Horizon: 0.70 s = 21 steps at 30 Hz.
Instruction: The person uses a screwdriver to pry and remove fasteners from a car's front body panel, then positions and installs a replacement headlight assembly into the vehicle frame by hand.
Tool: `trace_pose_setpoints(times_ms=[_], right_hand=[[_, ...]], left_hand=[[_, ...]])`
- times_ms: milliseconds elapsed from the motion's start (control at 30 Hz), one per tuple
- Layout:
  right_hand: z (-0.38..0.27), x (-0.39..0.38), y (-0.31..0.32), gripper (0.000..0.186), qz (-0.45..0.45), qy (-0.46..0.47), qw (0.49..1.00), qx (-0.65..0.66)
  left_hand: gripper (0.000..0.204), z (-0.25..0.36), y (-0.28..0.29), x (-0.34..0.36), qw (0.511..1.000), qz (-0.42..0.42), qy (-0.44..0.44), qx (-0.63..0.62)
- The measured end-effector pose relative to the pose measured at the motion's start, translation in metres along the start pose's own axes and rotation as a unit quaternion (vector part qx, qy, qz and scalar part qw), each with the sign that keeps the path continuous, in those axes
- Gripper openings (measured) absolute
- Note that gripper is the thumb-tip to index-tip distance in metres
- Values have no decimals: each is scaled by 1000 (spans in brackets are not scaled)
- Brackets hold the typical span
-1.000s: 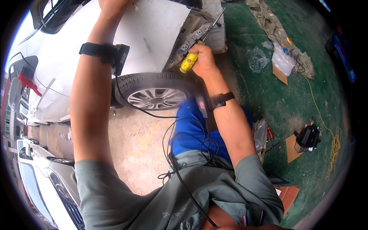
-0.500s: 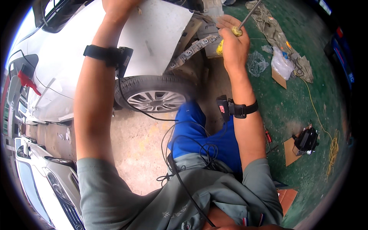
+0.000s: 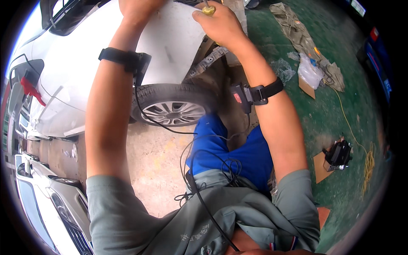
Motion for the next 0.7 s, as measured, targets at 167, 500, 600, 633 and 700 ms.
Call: trace_pose_setpoints(times_ms=[167,500,600,633,700], right_hand=[[0,-1,-2,40,22,-27,999,-29],[-7,-4,-3,39,25,-14,999,-45],[-3,-5,-3,39,23,-19,998,-55],[-5,-5,-4,44,32,-18,997,-70],[-4,-6,-5,45,29,-24,997,-67]], left_hand=[[48,1,1,-1,1000,-14,8,7],[46,1,5,-5,1000,7,0,-15],[46,3,6,-4,999,3,9,-36],[46,2,6,-3,999,0,13,-31],[46,1,6,-2,1000,-4,14,-26]])
Point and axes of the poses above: each hand's wrist, its own x-axis towards the middle knuckle, its own y-axis out of the back of the hand, z = x × y, the point moved 8 cm from there along x, towards the middle knuckle, and after that the axes turned 12 degrees about y, right-handed, at the moved point
